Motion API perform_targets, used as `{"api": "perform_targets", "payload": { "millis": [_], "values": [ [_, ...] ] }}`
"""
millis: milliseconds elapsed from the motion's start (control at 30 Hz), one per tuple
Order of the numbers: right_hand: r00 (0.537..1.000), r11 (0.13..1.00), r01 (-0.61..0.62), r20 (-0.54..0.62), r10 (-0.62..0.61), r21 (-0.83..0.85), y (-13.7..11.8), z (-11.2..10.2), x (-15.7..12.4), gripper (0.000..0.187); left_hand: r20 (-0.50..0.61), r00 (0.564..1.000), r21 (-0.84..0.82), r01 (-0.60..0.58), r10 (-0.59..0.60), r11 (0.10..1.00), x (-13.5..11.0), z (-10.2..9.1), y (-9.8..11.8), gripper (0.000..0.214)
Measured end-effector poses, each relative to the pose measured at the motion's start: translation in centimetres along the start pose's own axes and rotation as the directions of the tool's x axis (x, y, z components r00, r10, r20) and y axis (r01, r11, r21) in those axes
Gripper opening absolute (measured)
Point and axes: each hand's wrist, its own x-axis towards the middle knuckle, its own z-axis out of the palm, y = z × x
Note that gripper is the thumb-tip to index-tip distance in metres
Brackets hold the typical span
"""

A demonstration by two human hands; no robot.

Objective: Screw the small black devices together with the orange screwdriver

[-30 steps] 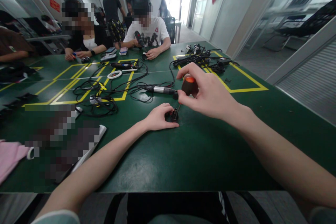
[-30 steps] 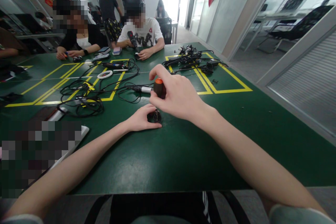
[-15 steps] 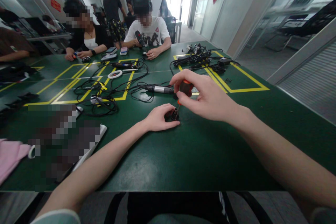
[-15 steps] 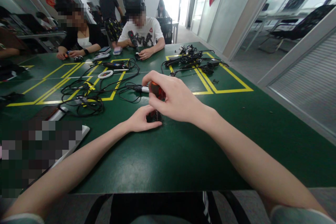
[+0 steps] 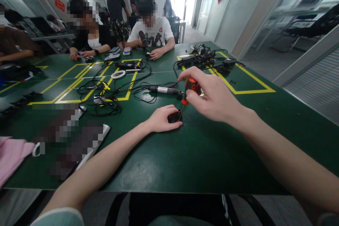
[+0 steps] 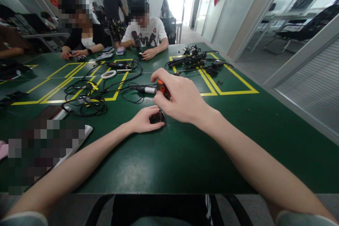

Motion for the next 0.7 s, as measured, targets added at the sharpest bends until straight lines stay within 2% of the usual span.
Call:
{"api": "perform_targets", "payload": {
  "millis": [67, 167, 233, 333, 433, 533, 633, 700],
  "values": [
    [1.000, 1.000, -0.021, -0.001, 0.021, -0.018, 0.01, 0.01, 0.02, 0.017, 0.000, 1.000, 0.022, 0.003, -0.003, 1.000, 0.00, 0.00, 0.03, 0.027],
    [0.999, 0.999, -0.051, 0.003, 0.051, -0.017, 0.01, -0.01, 0.07, 0.020, 0.000, 1.000, 0.052, 0.009, -0.009, 0.999, 0.00, -0.01, 0.05, 0.028],
    [0.999, 0.999, -0.045, 0.009, 0.045, 0.008, -0.02, -0.01, 0.07, 0.013, 0.003, 1.000, 0.053, 0.010, -0.010, 0.999, 0.00, 0.00, 0.04, 0.028],
    [1.000, 1.000, -0.019, 0.001, 0.019, 0.005, -0.08, 0.01, 0.02, 0.020, 0.005, 1.000, 0.037, 0.000, 0.000, 0.999, 0.00, 0.04, 0.02, 0.026],
    [1.000, 0.999, -0.030, -0.008, 0.030, -0.025, -0.11, 0.02, 0.01, 0.014, 0.000, 1.000, 0.045, -0.004, 0.004, 0.999, -0.04, 0.06, -0.01, 0.027],
    [0.998, 0.998, -0.059, -0.006, 0.059, -0.024, -0.07, 0.07, 0.02, 0.019, 0.003, 1.000, 0.066, 0.001, -0.001, 0.998, -0.09, 0.04, -0.05, 0.028],
    [0.999, 0.999, -0.046, -0.012, 0.046, -0.012, -0.01, 0.17, 0.01, 0.013, 0.010, 1.000, 0.074, 0.005, -0.006, 0.997, -0.11, 0.05, -0.10, 0.028],
    [1.000, 1.000, -0.030, -0.008, 0.030, -0.003, -0.01, 0.21, 0.00, 0.023, 0.010, 1.000, 0.069, 0.003, -0.004, 0.998, -0.10, 0.08, -0.12, 0.027]
  ]
}}
